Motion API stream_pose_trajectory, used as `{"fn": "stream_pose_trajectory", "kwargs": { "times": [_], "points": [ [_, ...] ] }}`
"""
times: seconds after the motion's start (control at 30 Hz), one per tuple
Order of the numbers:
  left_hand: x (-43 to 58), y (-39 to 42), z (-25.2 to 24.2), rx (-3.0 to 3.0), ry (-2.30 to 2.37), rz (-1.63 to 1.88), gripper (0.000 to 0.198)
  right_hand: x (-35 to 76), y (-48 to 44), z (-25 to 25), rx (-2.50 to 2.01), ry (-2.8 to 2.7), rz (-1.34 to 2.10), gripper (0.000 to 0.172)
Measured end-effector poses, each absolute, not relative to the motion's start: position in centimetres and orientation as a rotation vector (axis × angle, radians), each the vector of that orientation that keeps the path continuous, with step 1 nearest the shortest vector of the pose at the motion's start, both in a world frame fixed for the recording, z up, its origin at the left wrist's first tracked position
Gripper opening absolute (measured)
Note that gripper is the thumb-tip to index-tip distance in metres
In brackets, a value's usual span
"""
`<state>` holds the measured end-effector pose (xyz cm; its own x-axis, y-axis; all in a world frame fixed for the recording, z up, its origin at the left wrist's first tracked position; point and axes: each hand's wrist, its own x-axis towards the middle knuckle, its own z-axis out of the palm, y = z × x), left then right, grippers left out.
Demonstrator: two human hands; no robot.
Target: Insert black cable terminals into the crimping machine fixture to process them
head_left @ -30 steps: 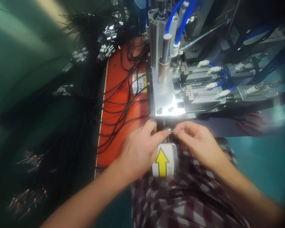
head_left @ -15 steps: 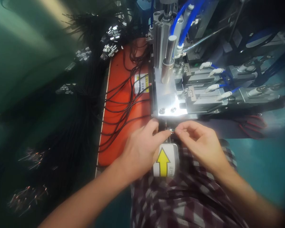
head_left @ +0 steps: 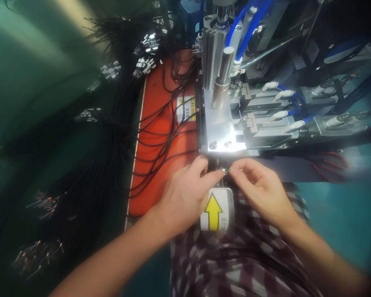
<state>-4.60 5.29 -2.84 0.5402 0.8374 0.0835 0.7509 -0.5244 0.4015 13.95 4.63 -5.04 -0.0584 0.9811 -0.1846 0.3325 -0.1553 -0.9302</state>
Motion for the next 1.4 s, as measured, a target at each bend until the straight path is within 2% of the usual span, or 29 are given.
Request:
{"fn": "stream_pose_trajectory", "kwargs": {
  "times": [0.33, 0.43, 0.7, 0.9, 1.07, 1.13, 1.23, 1.4],
  "points": [
    [-4.5, 5.3, -2.6, 2.454, 1.329, 0.372, 0.036, 13.7, 4.6, -4.0, -1.755, -1.645, 1.056, 0.014],
    [-4.5, 5.3, -2.6, 2.453, 1.333, 0.367, 0.034, 14.1, 4.5, -4.1, -1.731, -1.579, 1.132, 0.016],
    [-4.5, 5.3, -2.6, 2.443, 1.323, 0.372, 0.035, 13.4, 4.2, -4.4, -1.597, -1.530, 1.011, 0.010],
    [-4.5, 5.3, -2.7, 2.450, 1.321, 0.367, 0.035, 13.3, 4.9, -4.7, -1.650, -1.406, 1.187, 0.017],
    [-4.5, 5.2, -2.7, 2.435, 1.318, 0.386, 0.035, 13.9, 5.4, -4.1, -1.690, -1.247, 1.571, 0.025],
    [-4.4, 5.2, -2.7, 2.433, 1.308, 0.399, 0.035, 14.1, 5.2, -3.8, -1.724, -1.350, 1.425, 0.023],
    [-4.4, 5.2, -2.7, 2.437, 1.292, 0.435, 0.034, 14.0, 4.8, -3.5, -1.698, -1.554, 1.017, 0.018],
    [-4.4, 5.3, -2.7, 2.410, 1.295, 0.451, 0.032, 13.0, 5.0, -3.3, -1.668, -1.745, 0.939, 0.014]
  ]
}}
